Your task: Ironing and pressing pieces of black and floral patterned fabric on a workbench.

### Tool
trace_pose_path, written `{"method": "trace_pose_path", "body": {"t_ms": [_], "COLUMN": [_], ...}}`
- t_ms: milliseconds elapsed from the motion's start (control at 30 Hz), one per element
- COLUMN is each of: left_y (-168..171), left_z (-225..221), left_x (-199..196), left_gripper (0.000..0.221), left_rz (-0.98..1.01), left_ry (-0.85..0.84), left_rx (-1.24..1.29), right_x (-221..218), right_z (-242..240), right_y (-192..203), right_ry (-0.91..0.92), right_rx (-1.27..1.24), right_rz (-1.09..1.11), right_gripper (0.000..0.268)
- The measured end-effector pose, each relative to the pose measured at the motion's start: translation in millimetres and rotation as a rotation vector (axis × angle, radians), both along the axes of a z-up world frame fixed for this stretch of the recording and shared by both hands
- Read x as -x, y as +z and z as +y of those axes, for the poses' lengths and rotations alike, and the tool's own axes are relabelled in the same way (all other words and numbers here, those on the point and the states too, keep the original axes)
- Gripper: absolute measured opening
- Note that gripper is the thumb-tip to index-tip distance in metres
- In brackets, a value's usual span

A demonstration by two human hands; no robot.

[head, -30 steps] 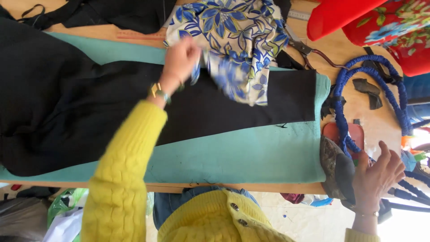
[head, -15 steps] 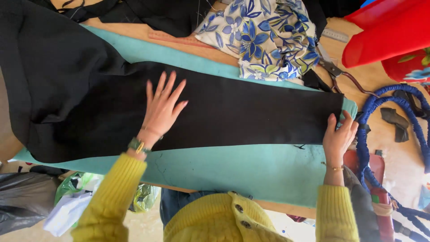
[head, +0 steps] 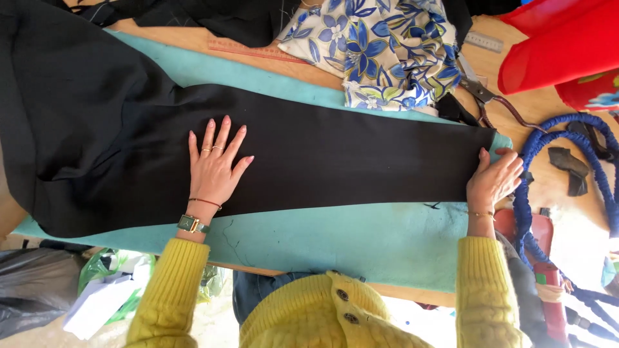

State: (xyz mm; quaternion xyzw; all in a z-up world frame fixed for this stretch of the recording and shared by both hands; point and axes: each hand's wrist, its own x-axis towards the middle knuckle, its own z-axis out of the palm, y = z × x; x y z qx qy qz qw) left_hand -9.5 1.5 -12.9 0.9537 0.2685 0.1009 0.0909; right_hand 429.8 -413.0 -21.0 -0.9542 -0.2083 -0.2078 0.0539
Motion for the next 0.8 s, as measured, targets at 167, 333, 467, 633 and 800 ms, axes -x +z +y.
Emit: {"method": "trace_pose_path", "body": {"t_ms": [167,333,467,633,800], "left_y": [4,3,-1,-4,45], "left_z": [-1,-7,-16,-29,-37], "left_x": [-1,-25,-79,-168,-234], "left_gripper": [0.063,0.064,0.056,0.053,0.093], "left_rz": [0.031,-0.067,-0.194,-0.361,-0.402], "left_ry": [0.021,-0.003,-0.101,-0.171,-0.235], "left_rx": [0.089,0.005,-0.087,0.001,0.238], "right_x": [-1,12,43,16,25], "right_z": [-4,39,117,185,213], "right_y": [1,24,44,31,104], "right_ry": [0.039,0.105,0.499,0.641,0.833], "right_rx": [-0.063,-0.095,-0.105,-0.043,-0.278], "right_rz": [0.048,-0.067,0.055,0.068,0.203], "right_gripper": [0.035,0.034,0.043,0.039,0.012]}}
